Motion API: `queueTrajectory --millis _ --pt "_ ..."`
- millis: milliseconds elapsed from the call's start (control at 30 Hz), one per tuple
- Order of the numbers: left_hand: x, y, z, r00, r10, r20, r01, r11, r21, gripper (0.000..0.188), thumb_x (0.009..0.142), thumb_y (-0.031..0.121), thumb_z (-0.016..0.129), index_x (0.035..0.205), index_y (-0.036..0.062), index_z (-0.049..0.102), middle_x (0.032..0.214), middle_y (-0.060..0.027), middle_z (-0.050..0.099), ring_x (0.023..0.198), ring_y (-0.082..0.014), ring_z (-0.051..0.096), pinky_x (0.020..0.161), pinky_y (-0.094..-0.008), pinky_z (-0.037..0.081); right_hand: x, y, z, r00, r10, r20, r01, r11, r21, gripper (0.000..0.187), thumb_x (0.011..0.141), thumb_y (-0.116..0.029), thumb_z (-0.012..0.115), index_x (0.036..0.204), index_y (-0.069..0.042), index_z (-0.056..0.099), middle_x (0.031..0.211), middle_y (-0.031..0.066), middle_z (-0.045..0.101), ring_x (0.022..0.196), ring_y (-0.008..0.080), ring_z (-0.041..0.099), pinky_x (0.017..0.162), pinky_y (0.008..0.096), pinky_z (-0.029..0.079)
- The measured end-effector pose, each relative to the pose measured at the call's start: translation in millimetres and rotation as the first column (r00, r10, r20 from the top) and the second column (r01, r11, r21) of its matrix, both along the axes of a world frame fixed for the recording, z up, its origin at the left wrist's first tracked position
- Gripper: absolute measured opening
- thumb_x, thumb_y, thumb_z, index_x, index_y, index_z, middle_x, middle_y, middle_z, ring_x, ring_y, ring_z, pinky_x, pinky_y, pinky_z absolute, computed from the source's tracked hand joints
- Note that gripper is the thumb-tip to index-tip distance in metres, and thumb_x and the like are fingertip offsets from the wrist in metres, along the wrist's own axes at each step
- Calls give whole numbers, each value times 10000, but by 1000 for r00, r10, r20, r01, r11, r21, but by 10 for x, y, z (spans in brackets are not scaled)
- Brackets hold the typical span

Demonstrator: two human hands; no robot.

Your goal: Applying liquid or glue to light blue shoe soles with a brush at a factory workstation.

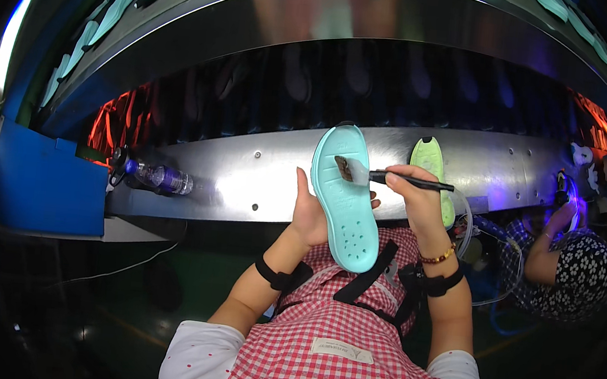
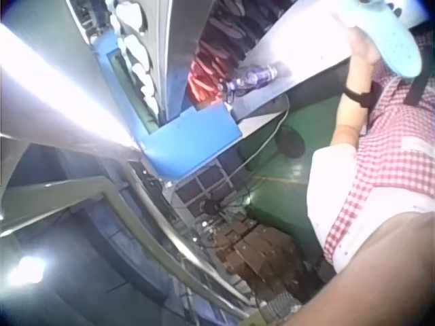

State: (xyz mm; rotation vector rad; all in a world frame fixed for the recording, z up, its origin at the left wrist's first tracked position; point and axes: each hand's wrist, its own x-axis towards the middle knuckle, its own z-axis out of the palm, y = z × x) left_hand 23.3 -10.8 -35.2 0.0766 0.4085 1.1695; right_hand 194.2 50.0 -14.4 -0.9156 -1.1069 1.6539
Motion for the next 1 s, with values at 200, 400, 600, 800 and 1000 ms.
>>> queueTrajectory --millis 200,400,600,800,1000 --pt "-12 -48 -198 1000 10 -7 -9 990 142 960 731 781 55 1235 47 413 1076 -195 551 977 -324 557 869 -465 436 -307 137 44 1000 1 23 -2 1000 21 183 758 -57 655 915 33 627 844 73 640 777 104 587 708 210 464" --pt "134 213 -199 931 275 -239 -294 955 -49 742 842 657 137 1205 88 446 1087 -115 543 1047 -257 506 918 -369 407 -506 -8 60 915 -145 376 -95 829 551 188 699 -78 678 876 -14 664 734 109 621 662 158 593 589 240 452" --pt "-385 191 -192 934 253 -252 -218 963 158 799 824 676 91 1199 69 452 1087 -127 546 1009 -276 533 854 -417 453 -122 -337 319 818 61 572 -437 714 548 191 676 -84 676 860 -35 676 681 112 606 613 190 575 555 277 437" --pt "-185 119 173 1000 -8 -28 18 927 375 771 836 653 115 1282 82 381 1187 -146 497 1045 -300 523 876 -436 453 -185 -57 751 967 69 246 -151 930 334 153 747 -10 650 896 25 644 814 74 649 693 106 603 633 204 484" --pt "-81 108 113 990 141 -2 -139 972 189 769 828 659 140 1258 80 406 1080 -165 557 937 -316 572 824 -436 476 -44 -215 686 845 405 349 -513 798 317 194 720 -57 686 910 -23 663 831 88 641 753 116 599 676 232 471"
